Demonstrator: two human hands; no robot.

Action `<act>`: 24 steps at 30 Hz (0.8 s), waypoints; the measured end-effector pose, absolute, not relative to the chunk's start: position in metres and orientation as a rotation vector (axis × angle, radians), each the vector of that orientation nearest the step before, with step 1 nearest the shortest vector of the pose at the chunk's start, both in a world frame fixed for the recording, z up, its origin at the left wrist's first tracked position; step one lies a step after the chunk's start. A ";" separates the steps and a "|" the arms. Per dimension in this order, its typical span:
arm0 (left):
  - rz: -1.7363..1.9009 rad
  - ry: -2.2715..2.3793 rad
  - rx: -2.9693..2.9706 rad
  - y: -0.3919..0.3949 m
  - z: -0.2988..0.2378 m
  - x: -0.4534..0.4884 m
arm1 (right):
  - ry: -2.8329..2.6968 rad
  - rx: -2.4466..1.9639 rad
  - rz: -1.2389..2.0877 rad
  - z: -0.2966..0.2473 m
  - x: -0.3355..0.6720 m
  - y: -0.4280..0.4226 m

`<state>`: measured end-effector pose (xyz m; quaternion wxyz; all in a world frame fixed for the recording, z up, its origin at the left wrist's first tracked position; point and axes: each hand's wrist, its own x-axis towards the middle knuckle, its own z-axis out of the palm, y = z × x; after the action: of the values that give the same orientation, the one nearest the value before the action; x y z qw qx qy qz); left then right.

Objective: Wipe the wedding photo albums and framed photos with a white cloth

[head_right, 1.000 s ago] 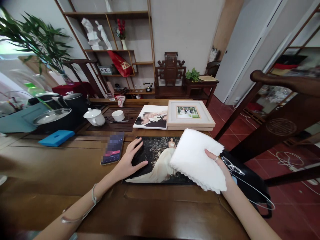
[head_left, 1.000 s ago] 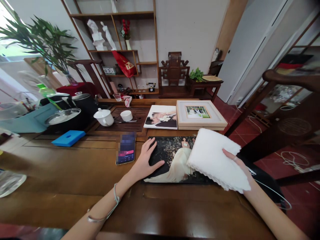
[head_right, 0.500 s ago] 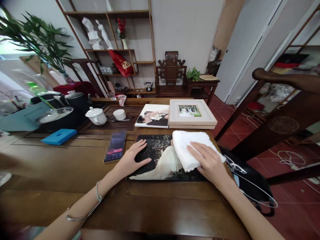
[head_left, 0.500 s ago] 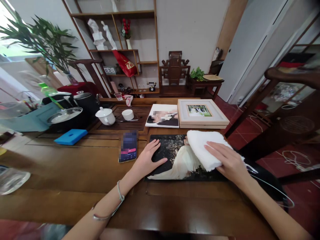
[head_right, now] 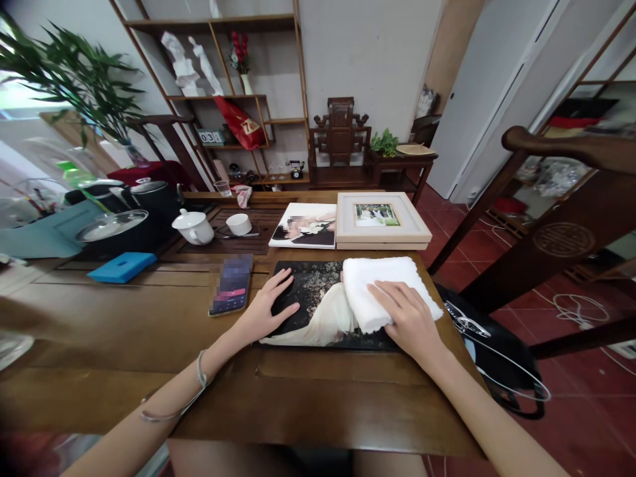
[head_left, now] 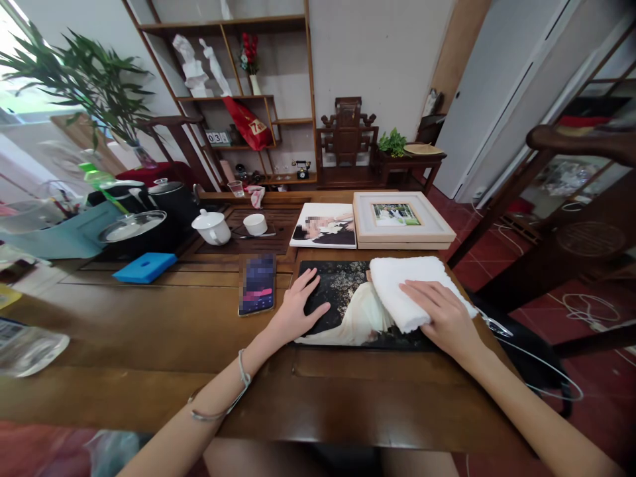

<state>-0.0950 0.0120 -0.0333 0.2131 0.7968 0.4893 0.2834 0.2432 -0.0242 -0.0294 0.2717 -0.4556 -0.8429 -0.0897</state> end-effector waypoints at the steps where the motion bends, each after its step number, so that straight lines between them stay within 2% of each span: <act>1: 0.795 1.354 2.221 0.012 -0.034 -0.095 | -2.238 -1.235 -0.269 -0.030 0.244 -0.022; 4: 0.780 1.356 2.260 0.011 -0.035 -0.095 | -2.249 -1.209 -0.306 -0.031 0.243 -0.008; 8: 0.735 1.379 2.295 0.012 -0.035 -0.094 | -2.394 -1.167 -0.143 -0.028 0.237 0.001; 17: 0.710 1.398 2.296 0.012 -0.036 -0.093 | -2.514 -1.195 0.006 -0.020 0.206 -0.086; 24: 0.686 1.402 2.265 0.011 -0.031 -0.093 | -2.406 -1.448 0.093 -0.017 0.211 0.019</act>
<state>-0.0930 0.0109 -0.0308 0.1941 0.8077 0.5001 0.2448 0.2107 0.0185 -0.0166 0.1652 -0.5083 -0.8446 0.0327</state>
